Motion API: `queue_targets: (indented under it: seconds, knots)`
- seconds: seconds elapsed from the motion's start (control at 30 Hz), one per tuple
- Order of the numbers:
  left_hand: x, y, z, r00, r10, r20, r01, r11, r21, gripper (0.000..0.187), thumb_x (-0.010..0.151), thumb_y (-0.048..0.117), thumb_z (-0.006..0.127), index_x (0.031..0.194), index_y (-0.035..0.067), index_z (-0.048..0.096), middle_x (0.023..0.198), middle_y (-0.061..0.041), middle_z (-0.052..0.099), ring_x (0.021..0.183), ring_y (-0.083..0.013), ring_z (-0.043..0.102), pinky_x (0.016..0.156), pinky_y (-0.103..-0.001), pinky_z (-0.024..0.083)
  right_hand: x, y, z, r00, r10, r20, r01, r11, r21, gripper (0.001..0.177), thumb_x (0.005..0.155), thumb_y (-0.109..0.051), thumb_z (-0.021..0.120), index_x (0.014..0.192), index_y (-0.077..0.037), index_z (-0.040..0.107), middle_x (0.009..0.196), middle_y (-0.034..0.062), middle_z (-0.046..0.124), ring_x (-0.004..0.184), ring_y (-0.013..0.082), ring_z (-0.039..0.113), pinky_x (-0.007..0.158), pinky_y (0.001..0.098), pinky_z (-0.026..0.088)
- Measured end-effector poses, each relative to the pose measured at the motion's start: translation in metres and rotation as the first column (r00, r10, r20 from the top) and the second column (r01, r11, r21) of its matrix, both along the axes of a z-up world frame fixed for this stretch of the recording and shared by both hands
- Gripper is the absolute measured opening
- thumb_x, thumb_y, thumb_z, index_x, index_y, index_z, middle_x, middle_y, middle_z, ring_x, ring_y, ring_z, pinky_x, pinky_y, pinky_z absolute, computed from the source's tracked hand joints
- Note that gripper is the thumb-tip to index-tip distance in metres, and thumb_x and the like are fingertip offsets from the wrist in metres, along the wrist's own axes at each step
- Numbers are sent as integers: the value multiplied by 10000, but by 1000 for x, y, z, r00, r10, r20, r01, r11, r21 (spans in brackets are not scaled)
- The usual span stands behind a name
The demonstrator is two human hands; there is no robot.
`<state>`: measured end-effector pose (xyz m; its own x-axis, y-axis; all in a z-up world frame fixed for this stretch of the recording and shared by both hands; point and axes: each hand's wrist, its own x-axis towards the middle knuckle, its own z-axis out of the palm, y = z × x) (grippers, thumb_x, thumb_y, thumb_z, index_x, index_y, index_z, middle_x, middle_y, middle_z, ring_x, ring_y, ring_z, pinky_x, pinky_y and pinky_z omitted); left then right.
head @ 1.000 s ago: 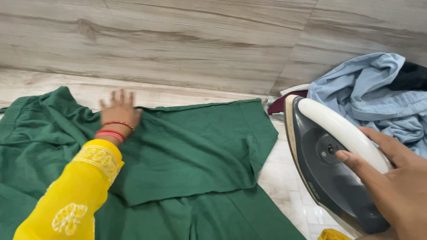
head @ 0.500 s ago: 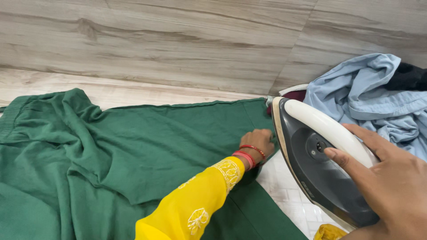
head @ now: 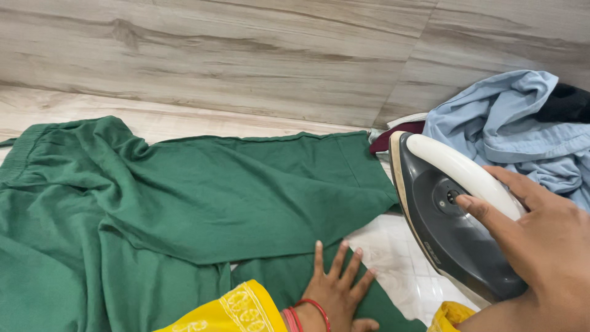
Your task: The person irons a pair of green pants on a tiled floor, smoothing the fabric and using a steam iron to remove wrinkles. After finishing the pants, the person picks up a light blue shirt from a nearby pile and begins to unfold it.
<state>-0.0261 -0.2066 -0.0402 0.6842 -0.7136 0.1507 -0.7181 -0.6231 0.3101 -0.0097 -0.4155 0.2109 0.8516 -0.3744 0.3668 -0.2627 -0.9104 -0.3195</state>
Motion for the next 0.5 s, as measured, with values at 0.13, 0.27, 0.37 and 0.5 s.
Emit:
queue_targets:
  seconds: [0.13, 0.27, 0.37, 0.5]
  knots:
    - [-41, -32, -84, 757, -112, 644, 165, 986, -23, 553, 1090, 472, 447, 1609, 285, 407, 1685, -50, 342, 1600, -262, 276, 1249, -695, 182, -5, 12, 9, 999, -27, -45, 25, 998, -49, 610, 787, -493, 854, 1352, -286, 752, 836, 147, 779, 717, 270, 742, 674, 399, 559]
    - [-49, -13, -87, 835, -394, 383, 464, 880, -105, 521, 1092, 412, 431, 1571, 211, 473, 1689, -4, 415, 1586, -193, 327, 1245, -582, 266, -3, 18, 8, 997, -1, -72, -8, 992, -125, 658, 763, -571, 803, 1373, -339, 718, 1026, 123, 775, 884, 333, 731, 765, 452, 553]
    - [-27, 38, -24, 885, -271, 378, 299, 954, -15, 505, 1023, 394, 476, 1465, 161, 550, 1611, -56, 451, 1539, -260, 336, 1219, -607, 258, 19, 22, 3, 981, 74, -179, -105, 979, -175, 660, 779, -607, 746, 1395, -380, 671, 1065, 107, 777, 961, 354, 721, 807, 472, 546]
    - [80, 74, 52, 937, 278, 213, -262, 960, -101, 490, 993, 328, 485, 1436, 135, 563, 1574, -104, 448, 1488, -352, 314, 1176, -637, 209, 72, 48, -27, 943, 236, -236, -282, 942, -184, 620, 789, -599, 721, 1374, -407, 648, 1117, 102, 753, 1011, 371, 705, 801, 512, 544]
